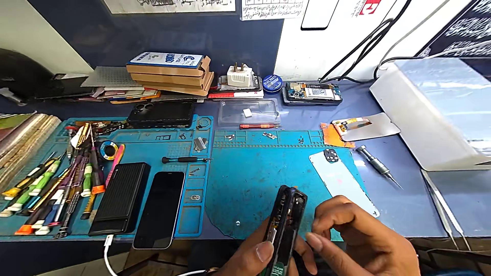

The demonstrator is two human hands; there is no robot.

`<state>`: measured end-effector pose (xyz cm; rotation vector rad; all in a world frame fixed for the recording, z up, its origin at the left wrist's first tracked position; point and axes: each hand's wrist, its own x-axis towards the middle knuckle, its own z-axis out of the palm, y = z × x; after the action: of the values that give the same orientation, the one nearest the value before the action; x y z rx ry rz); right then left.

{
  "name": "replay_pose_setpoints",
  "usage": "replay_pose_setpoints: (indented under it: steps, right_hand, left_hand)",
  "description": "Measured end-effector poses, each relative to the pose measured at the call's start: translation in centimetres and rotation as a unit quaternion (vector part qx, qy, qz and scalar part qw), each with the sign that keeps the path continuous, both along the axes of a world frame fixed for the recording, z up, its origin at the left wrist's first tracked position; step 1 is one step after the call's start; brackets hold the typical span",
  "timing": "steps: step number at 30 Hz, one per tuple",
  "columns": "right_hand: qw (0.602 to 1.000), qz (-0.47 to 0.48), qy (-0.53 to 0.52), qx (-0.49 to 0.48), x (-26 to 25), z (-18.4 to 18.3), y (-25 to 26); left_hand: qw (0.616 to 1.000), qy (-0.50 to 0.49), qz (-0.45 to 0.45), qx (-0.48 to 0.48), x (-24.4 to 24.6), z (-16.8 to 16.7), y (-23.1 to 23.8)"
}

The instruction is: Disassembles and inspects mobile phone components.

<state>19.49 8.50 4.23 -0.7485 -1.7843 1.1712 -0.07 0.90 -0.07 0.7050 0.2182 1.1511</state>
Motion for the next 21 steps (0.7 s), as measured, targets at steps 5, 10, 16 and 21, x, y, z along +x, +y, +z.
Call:
replay_pose_setpoints:
  steps: [5,10,16,21]
  right_hand:
    - [0.996,-0.060,0.040,-0.048,-0.9,1.3,-0.2]
    - [0.998,-0.063,0.020,0.000,-2.1,0.8,1.9]
    - [1.000,-0.020,0.010,-0.006,-2.1,-0.2,2.8]
    - [0.999,-0.025,-0.042,0.002,-1.9,0.4,3.4]
  left_hand:
    - [0.980,0.160,0.093,0.071,-0.1,0.2,1.2]
    - [0.980,0.171,0.081,0.064,0.3,-0.1,1.4]
    - [1.000,-0.018,0.008,-0.008,-0.4,-0.6,0.5]
    - [0.999,-0.040,-0.022,-0.012,-0.5,-0.8,0.7]
